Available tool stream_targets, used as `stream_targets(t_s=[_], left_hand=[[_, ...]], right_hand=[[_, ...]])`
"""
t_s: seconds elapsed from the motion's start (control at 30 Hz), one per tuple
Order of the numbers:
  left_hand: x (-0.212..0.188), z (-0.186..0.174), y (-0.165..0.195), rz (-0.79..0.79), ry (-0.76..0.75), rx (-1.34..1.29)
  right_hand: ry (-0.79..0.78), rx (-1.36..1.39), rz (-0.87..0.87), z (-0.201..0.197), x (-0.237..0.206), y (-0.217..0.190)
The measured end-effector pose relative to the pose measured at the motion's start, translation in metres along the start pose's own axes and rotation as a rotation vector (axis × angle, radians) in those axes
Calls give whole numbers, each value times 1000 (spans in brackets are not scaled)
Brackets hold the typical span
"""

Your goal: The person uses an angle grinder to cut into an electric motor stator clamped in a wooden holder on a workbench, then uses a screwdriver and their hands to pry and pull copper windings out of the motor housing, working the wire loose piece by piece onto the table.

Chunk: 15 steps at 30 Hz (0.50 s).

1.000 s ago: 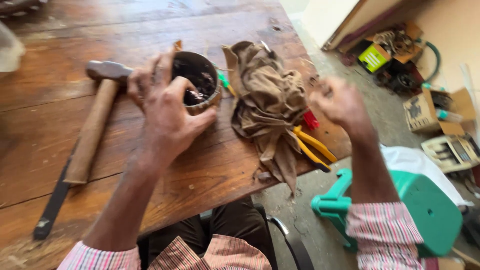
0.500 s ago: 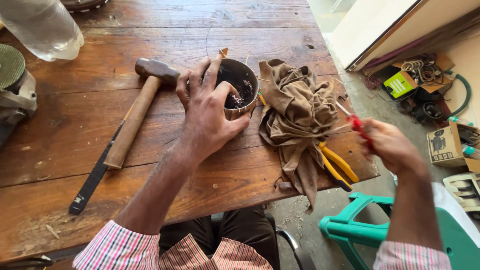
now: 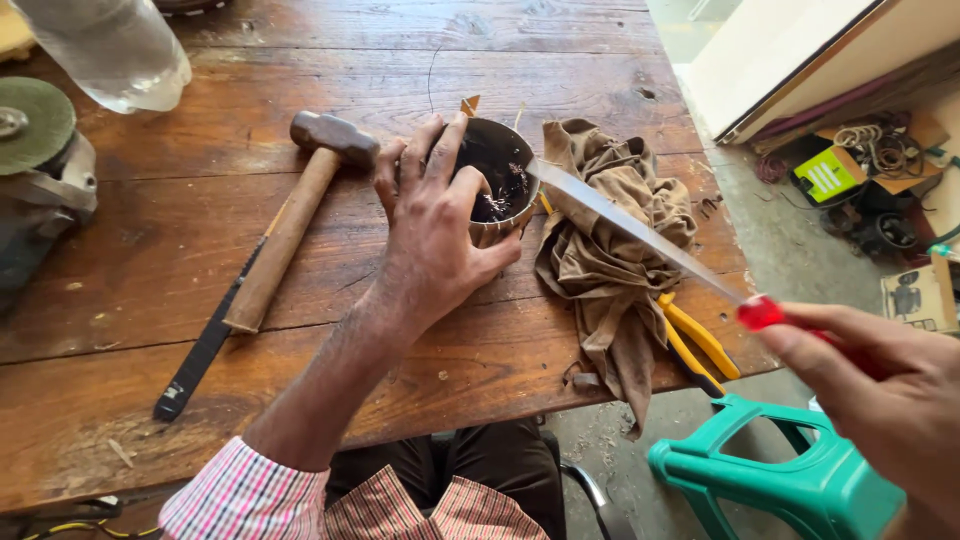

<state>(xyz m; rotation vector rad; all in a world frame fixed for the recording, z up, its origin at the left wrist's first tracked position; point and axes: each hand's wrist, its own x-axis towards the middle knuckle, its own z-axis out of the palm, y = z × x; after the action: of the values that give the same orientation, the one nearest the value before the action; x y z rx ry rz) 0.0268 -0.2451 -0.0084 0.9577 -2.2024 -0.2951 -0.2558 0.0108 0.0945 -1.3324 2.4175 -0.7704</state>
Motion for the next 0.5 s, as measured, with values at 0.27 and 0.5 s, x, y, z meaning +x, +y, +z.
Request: stream_targets(t_s=[0.27,0.5], left_hand=[[-1,0,2,33,52,-40],[-2,-5,6,58,55,4]], right_hand=[[-44,-73,-149,-10,0,-37],[-37,-172,-373,-18,-2,-79]])
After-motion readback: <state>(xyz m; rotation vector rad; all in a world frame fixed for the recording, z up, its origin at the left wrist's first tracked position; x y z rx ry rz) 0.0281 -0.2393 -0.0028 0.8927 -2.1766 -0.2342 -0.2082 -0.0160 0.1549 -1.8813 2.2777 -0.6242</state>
